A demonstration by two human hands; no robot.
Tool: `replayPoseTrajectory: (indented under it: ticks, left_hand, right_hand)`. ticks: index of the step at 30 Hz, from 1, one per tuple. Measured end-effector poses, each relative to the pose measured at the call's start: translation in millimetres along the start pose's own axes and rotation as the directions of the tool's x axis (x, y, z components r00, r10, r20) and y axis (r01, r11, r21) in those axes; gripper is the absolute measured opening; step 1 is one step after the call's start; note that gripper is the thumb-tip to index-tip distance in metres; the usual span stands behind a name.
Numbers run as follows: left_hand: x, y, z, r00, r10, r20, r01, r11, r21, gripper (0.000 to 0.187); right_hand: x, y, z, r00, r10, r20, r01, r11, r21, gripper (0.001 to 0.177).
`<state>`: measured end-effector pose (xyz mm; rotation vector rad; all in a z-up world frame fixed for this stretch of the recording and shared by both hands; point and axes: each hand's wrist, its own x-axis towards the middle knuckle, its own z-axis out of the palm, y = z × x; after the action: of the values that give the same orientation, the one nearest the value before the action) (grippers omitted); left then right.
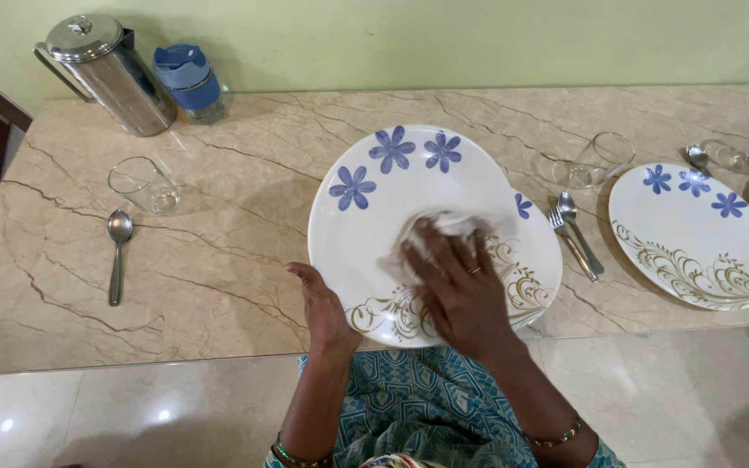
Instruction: The person wipes and polishes plates and small glasses with a white cloth.
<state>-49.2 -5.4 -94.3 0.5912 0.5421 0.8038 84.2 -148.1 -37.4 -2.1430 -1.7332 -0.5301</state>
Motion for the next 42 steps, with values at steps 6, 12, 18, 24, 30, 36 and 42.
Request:
replayPoseTrajectory:
  ticks: [6,12,18,24,30,36,42]
  left_hand:
    - [-3,-24,10,0.943,-0.262,-0.204,0.294,0.944,0.147,0.097]
    - [-6,-34,17,0.980,-0.132,0.151,0.109,0.982,0.151,0.098]
    - [7,-8,-1,0.977,-0.071,-0.200,0.099,0.987,0.131,0.100]
    - [2,-1,-13,0.992,-0.120,-0.047,0.124,0.988,0.087,0.103]
    - [-7,45,-36,0.997,-0.068,-0.025,0.071,0.987,0.145,0.089]
    - [16,130,-116,0.934,0.058,-0.353,0.043,0.961,0.272,0.080]
    - [51,150,-174,0.897,0.128,-0.423,0.020,0.945,0.327,0.079]
  right_hand:
    - [22,41,-2,0.959,0.205,-0.194,-0.198,0.979,0.057,0.049]
    - [10,-14,4,0.999,-0.051,-0.002,0.050,0.987,0.152,0.055]
    - [-35,-15,1,0.990,-0.051,0.129,0.036,0.992,0.118,0.054]
    - [-42,50,-3,0.981,0.165,-0.103,-0.172,0.983,-0.058,0.049]
    - [-38,69,-22,0.822,0.516,-0.240,-0.208,0.665,0.717,0.041]
    - [-67,81,-42,0.674,0.706,-0.217,0.036,0.261,0.965,0.043]
    - [-91,88,-65,0.573,0.784,-0.237,0.084,0.232,0.969,0.030]
